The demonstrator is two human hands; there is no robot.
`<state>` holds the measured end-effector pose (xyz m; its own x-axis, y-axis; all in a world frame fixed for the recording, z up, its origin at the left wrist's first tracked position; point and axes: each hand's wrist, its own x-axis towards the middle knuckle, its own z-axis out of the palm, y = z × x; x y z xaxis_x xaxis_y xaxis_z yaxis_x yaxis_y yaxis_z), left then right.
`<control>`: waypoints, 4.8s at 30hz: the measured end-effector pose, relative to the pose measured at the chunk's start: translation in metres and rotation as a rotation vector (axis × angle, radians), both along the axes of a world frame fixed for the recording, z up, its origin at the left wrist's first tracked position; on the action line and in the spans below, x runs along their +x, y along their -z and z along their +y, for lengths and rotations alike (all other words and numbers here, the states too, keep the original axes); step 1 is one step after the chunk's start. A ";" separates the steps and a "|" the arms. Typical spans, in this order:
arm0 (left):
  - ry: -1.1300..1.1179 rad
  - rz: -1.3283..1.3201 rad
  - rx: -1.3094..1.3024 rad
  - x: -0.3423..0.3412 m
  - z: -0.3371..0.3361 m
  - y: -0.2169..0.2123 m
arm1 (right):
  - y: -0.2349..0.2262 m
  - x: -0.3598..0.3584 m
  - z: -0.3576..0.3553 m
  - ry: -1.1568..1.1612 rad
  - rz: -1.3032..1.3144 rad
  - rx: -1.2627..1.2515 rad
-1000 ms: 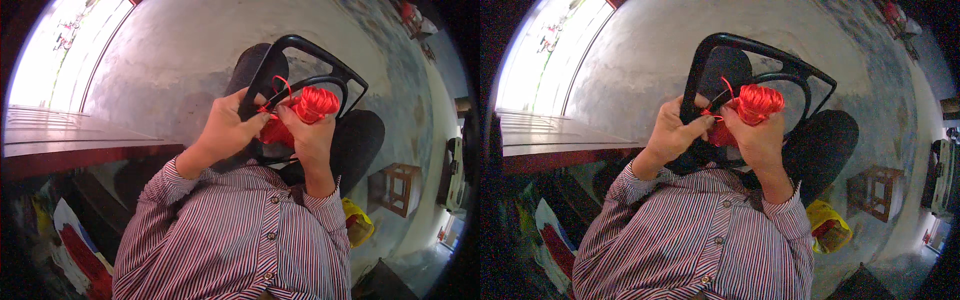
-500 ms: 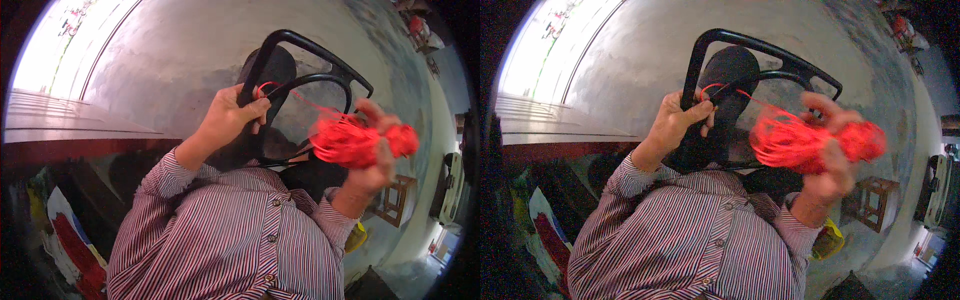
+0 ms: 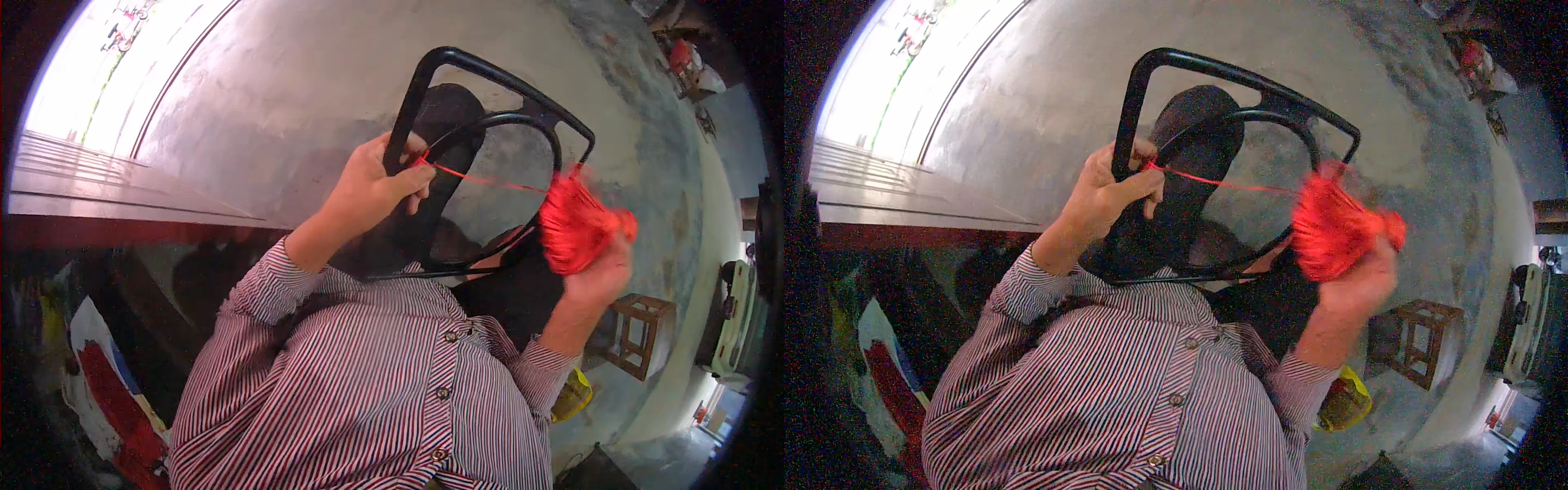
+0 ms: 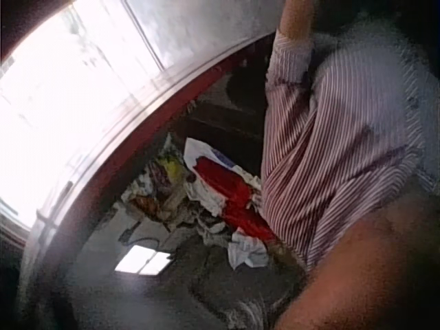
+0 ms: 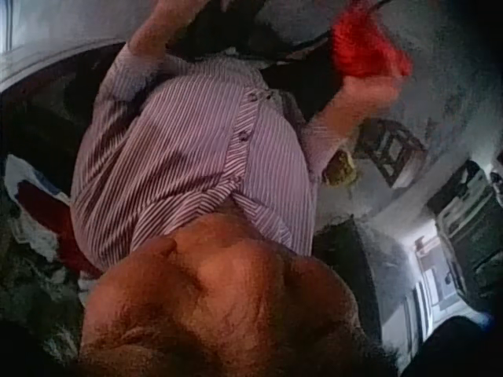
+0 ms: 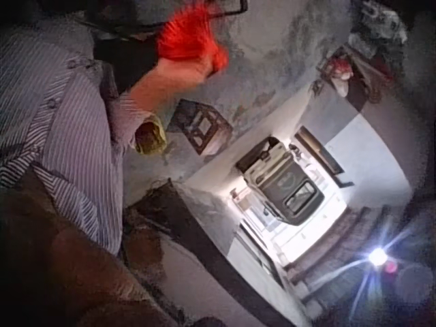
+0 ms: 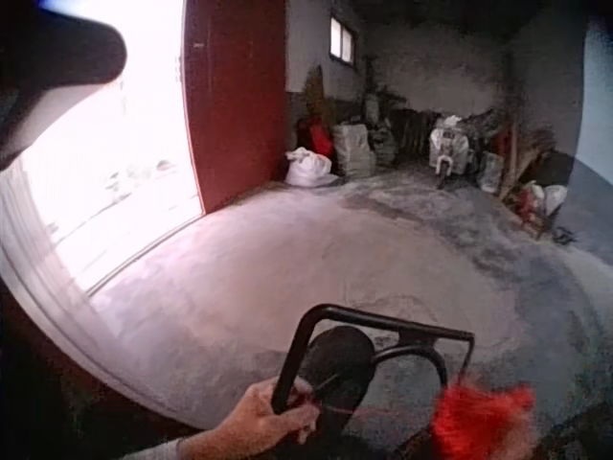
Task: Wrapping a circular red plastic or metal frame with red decorative string or ribbon.
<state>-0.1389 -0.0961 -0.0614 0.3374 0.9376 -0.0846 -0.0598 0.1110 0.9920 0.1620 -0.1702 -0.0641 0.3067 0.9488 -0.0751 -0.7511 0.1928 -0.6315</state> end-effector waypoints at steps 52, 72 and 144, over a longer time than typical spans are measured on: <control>0.034 -0.038 0.024 0.020 -0.022 -0.013 | -0.008 -0.119 0.027 -0.170 -0.695 -0.112; -0.003 0.203 0.184 0.023 -0.020 -0.013 | -0.036 -0.109 0.021 0.066 -1.128 0.393; 0.153 -0.209 0.001 -0.005 0.003 -0.016 | -0.030 -0.032 -0.036 -0.811 -0.206 0.682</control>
